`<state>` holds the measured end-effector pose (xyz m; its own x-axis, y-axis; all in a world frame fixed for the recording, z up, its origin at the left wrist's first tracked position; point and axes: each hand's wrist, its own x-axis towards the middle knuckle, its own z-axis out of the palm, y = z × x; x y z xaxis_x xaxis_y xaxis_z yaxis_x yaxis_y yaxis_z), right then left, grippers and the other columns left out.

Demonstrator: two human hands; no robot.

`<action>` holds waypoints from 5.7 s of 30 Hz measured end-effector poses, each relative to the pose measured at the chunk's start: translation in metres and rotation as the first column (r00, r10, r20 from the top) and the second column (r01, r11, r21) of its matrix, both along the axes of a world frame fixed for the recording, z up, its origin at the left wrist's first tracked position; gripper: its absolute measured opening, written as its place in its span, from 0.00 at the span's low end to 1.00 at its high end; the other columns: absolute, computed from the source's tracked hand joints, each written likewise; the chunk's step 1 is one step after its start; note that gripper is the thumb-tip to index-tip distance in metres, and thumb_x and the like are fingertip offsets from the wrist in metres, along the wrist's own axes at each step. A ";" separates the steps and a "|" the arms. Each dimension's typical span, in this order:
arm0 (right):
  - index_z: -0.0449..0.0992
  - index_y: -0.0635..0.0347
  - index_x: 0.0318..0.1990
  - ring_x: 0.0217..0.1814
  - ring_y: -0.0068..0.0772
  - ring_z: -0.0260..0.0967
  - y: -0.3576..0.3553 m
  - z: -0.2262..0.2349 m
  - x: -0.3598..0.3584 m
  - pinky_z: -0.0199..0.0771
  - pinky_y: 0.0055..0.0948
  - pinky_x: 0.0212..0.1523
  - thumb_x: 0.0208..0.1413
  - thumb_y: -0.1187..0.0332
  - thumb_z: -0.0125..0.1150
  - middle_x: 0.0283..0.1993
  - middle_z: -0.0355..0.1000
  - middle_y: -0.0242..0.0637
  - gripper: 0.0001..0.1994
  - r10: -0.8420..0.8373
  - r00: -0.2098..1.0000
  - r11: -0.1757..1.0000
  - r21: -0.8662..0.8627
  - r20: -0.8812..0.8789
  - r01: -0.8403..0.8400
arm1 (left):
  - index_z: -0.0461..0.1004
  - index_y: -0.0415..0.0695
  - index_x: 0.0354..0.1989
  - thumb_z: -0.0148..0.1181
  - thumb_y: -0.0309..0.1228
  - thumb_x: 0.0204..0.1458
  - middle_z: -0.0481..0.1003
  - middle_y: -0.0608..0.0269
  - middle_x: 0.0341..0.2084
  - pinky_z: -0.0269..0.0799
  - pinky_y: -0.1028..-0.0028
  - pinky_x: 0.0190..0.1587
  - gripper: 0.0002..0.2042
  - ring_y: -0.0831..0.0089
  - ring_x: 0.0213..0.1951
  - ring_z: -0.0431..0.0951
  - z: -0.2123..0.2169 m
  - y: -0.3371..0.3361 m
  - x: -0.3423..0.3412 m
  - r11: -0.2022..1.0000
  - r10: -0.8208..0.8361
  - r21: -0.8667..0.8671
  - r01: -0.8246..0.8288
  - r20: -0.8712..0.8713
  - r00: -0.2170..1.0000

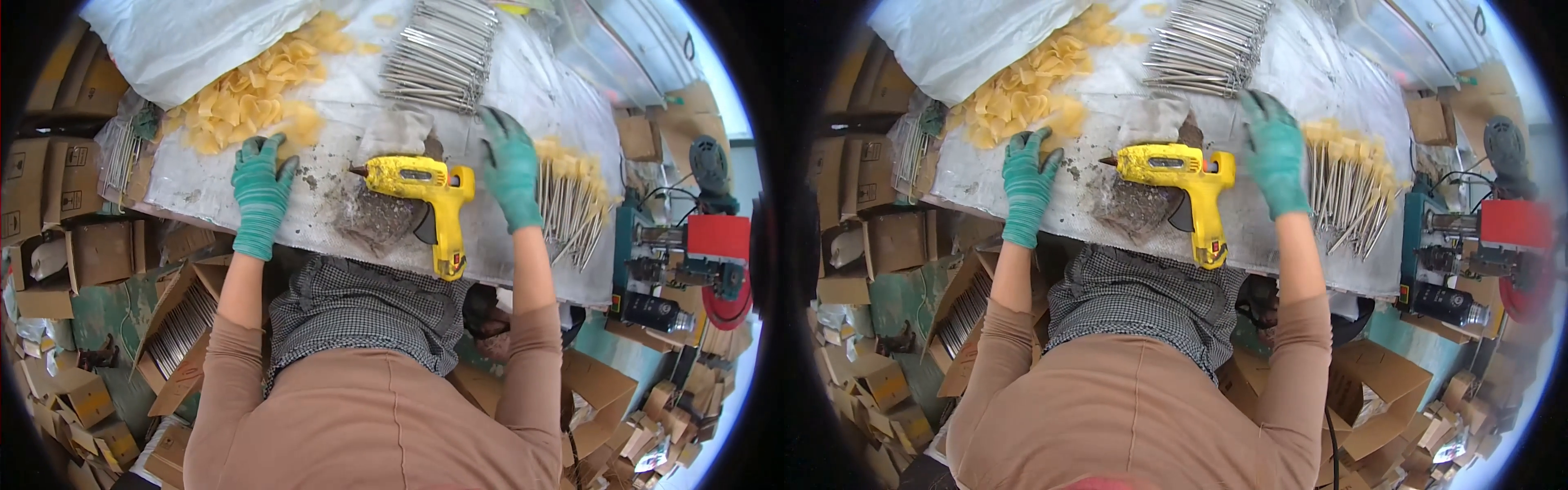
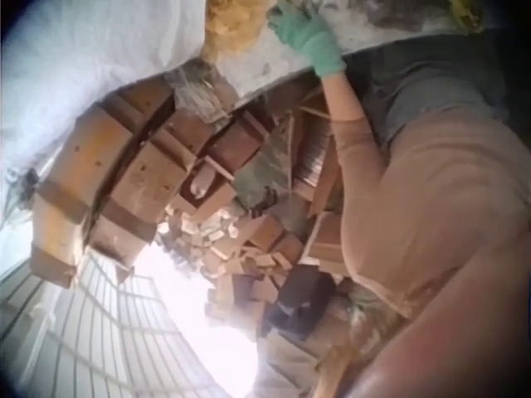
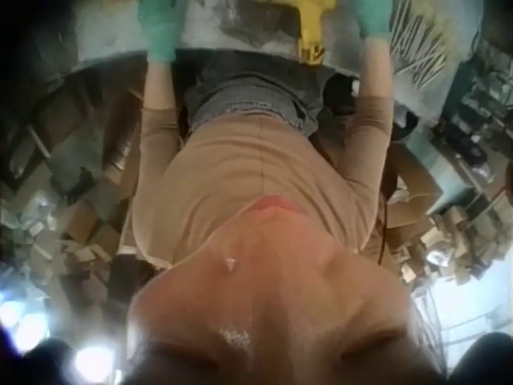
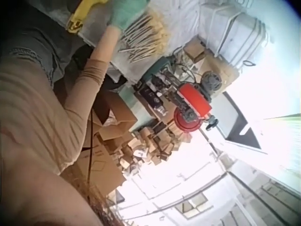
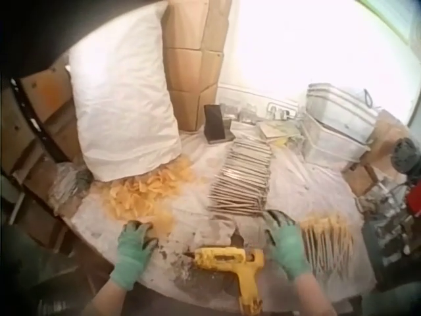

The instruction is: Gluing plastic decorative components onto wooden sticks using a hot glue gun at a factory workbench.

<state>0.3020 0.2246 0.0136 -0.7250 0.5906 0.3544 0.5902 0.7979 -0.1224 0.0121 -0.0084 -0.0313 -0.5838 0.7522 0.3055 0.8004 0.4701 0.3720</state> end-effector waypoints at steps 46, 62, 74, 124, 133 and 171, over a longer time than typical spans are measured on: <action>0.72 0.63 0.52 0.39 0.20 0.69 -0.006 -0.016 0.046 0.68 0.20 0.40 0.56 0.75 0.59 0.46 0.73 0.32 0.15 -0.454 0.593 0.739 -0.653 -0.666 -0.167 | 0.72 0.45 0.37 0.59 0.45 0.52 0.74 0.54 0.35 0.71 0.60 0.39 0.16 0.56 0.37 0.76 0.005 0.031 -0.021 0.955 0.297 -0.025 -0.296 0.033 0.954; 0.76 0.49 0.38 0.26 0.27 0.72 -0.150 -0.004 0.037 0.70 0.26 0.22 0.40 0.68 0.69 0.30 0.75 0.31 0.14 -0.003 0.869 0.940 -0.297 -0.495 -0.166 | 0.68 0.39 0.46 0.46 0.28 0.61 0.73 0.63 0.35 0.68 0.78 0.34 0.09 0.81 0.28 0.68 0.036 0.015 0.047 0.938 -0.018 0.313 -0.147 0.468 0.884; 0.69 0.52 0.30 0.52 0.42 0.73 -0.147 -0.001 0.007 0.73 0.40 0.47 0.39 0.60 0.66 0.45 0.75 0.37 0.13 0.449 0.839 0.846 -0.157 -0.307 -0.510 | 0.72 0.41 0.41 0.47 0.26 0.61 0.67 0.69 0.21 0.62 0.81 0.26 0.07 0.84 0.22 0.62 0.039 0.012 0.068 0.953 -0.147 0.291 -0.081 0.682 0.717; 0.77 0.55 0.49 0.36 0.42 0.73 -0.147 -0.018 0.049 0.73 0.34 0.39 0.35 0.76 0.60 0.38 0.75 0.39 0.25 -0.255 0.798 0.886 -0.463 -0.547 -0.035 | 0.69 0.49 0.53 0.50 0.32 0.59 0.75 0.61 0.37 0.74 0.73 0.39 0.14 0.68 0.36 0.76 0.064 0.038 0.036 0.921 -0.363 0.307 0.241 0.448 0.817; 0.76 0.56 0.51 0.44 0.25 0.70 -0.099 -0.022 0.112 0.72 0.23 0.53 0.48 0.81 0.57 0.49 0.72 0.34 0.20 -0.419 0.826 0.891 0.004 -0.377 0.454 | 0.70 0.54 0.49 0.60 0.28 0.50 0.71 0.64 0.48 0.70 0.61 0.52 0.17 0.60 0.51 0.72 0.024 0.073 -0.033 0.899 -0.335 -0.334 0.283 -0.109 0.936; 0.76 0.51 0.37 0.46 0.36 0.72 -0.141 -0.011 0.022 0.67 0.37 0.41 0.37 0.62 0.64 0.42 0.73 0.31 0.15 0.463 0.834 0.821 -0.208 -0.301 -0.531 | 0.71 0.38 0.41 0.58 0.26 0.55 0.72 0.67 0.30 0.70 0.81 0.33 0.08 0.81 0.28 0.71 0.059 0.005 0.041 0.930 -0.366 0.272 0.249 0.753 0.547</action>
